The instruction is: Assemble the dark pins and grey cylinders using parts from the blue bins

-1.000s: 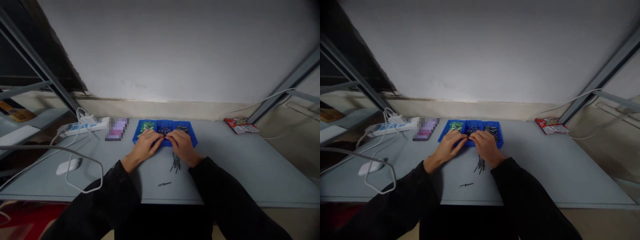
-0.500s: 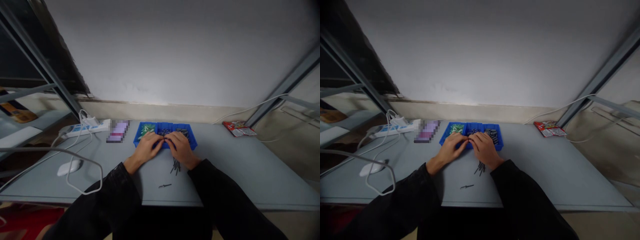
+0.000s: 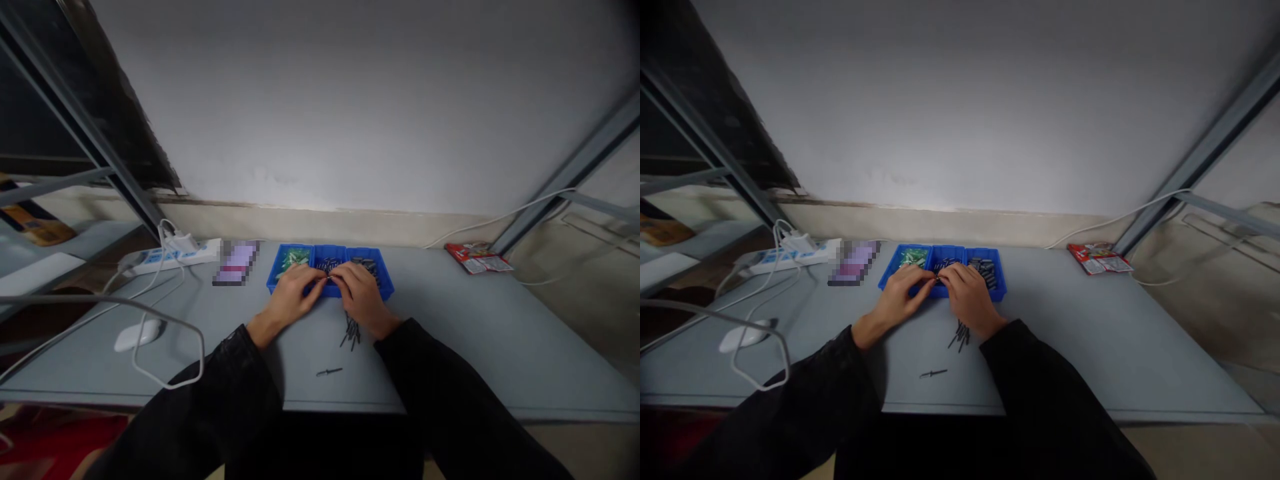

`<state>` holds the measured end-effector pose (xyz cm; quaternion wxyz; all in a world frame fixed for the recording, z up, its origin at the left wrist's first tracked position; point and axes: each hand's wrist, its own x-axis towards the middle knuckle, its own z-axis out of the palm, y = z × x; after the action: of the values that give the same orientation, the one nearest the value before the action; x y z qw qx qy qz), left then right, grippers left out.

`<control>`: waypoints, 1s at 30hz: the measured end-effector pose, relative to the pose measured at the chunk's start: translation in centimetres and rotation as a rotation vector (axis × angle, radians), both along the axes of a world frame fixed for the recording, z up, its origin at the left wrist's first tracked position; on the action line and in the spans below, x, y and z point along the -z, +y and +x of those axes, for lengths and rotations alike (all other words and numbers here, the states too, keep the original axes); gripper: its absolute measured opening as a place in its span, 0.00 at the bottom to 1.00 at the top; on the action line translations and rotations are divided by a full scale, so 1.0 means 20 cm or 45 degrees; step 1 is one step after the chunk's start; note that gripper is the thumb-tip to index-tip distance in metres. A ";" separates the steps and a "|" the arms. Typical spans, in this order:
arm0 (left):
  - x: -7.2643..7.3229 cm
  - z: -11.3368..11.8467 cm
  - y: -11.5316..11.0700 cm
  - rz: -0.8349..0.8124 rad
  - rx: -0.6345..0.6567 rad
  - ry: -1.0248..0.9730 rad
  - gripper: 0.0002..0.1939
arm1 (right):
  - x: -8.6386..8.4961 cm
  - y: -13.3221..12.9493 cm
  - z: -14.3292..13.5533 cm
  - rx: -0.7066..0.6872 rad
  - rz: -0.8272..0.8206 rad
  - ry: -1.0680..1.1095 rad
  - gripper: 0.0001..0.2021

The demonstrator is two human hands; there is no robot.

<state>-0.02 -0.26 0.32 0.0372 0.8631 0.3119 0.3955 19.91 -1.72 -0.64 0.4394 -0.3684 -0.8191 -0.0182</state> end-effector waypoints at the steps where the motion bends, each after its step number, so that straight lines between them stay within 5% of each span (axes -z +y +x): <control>1: 0.00 0.00 0.00 0.008 0.006 0.004 0.09 | 0.00 0.00 0.00 0.014 0.003 -0.005 0.11; 30: 0.00 0.01 0.00 0.020 0.002 0.012 0.08 | -0.01 0.03 0.02 0.028 0.022 -0.153 0.10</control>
<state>0.17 -0.33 0.42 0.0293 0.8653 0.3084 0.3940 20.40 -1.14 -0.41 0.3924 -0.3716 -0.8397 -0.0523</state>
